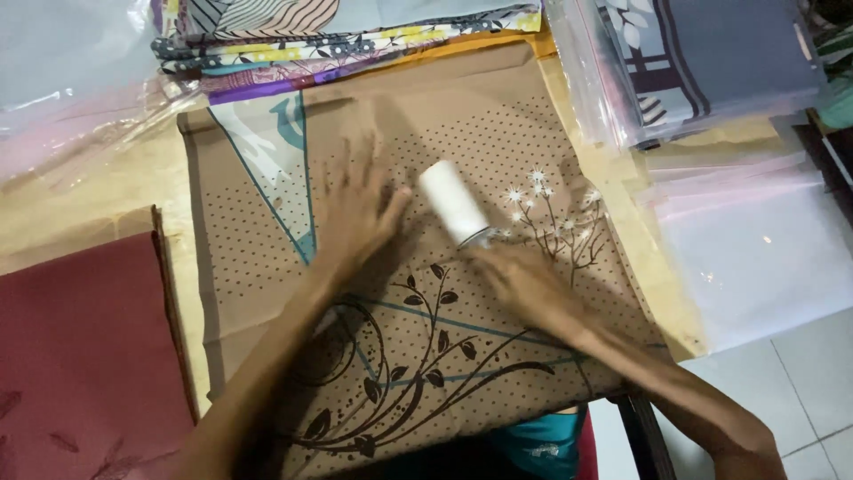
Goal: The person uses a lint roller to clean a patterned piece of fabric laid out on a table. They roll the sticky roller across the surface to remove lint and debris, then fold the fabric and continue cleaning the folded sections.
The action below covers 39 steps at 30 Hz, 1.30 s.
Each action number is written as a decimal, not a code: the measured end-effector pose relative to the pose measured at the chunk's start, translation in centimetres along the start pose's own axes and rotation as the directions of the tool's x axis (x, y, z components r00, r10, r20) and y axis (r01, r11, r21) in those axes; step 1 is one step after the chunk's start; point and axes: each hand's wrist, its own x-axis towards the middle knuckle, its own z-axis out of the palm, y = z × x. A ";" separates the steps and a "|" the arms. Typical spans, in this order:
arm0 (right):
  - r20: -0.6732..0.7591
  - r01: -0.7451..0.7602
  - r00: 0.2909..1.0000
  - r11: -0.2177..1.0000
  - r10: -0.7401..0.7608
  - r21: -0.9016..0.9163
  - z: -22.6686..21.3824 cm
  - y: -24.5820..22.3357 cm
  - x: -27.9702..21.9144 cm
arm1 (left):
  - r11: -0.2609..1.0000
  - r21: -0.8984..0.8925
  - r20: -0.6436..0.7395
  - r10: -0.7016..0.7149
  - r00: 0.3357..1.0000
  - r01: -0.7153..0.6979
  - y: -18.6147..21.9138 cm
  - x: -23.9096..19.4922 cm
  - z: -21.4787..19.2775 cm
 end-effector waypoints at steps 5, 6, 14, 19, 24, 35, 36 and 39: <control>0.115 -0.083 0.991 0.991 0.070 0.109 -0.4 -2.6 -0.1 | 0.998 -0.023 0.076 -0.058 0.995 0.060 1.0 -1.3 1.0; 0.165 -0.193 0.970 0.979 0.180 0.070 -1.6 -3.7 -0.3 | 0.997 -0.021 0.094 -0.072 0.993 0.074 0.9 -1.3 1.1; -0.104 -0.414 0.906 0.910 0.409 -0.031 -2.2 6.4 -0.5 | 0.998 -0.054 0.003 -0.026 1.000 0.027 0.6 -1.6 1.1; -0.308 -0.553 0.803 0.831 0.511 -0.063 -2.4 8.5 0.1 | 0.998 -0.059 -0.049 -0.016 0.999 0.013 0.6 -1.7 1.3; -0.180 -0.306 0.928 0.943 0.326 0.130 -3.3 -3.0 2.2 | 0.998 -0.052 0.004 -0.046 0.999 0.046 0.7 -1.4 1.1; -0.097 -0.203 0.973 0.975 0.211 0.094 -2.5 -4.7 3.8 | 0.997 -0.055 0.018 -0.055 0.998 0.056 0.4 -1.6 1.7; -0.136 -0.229 0.963 0.972 0.233 0.042 -2.4 -3.4 4.1 | 0.997 -0.060 -0.021 -0.040 0.999 0.039 0.2 -1.7 1.9; -0.285 -0.375 0.890 0.927 0.357 -0.012 -3.1 1.9 4.5 | 1.000 0.028 -0.052 -0.008 0.999 0.010 -0.5 -1.7 2.6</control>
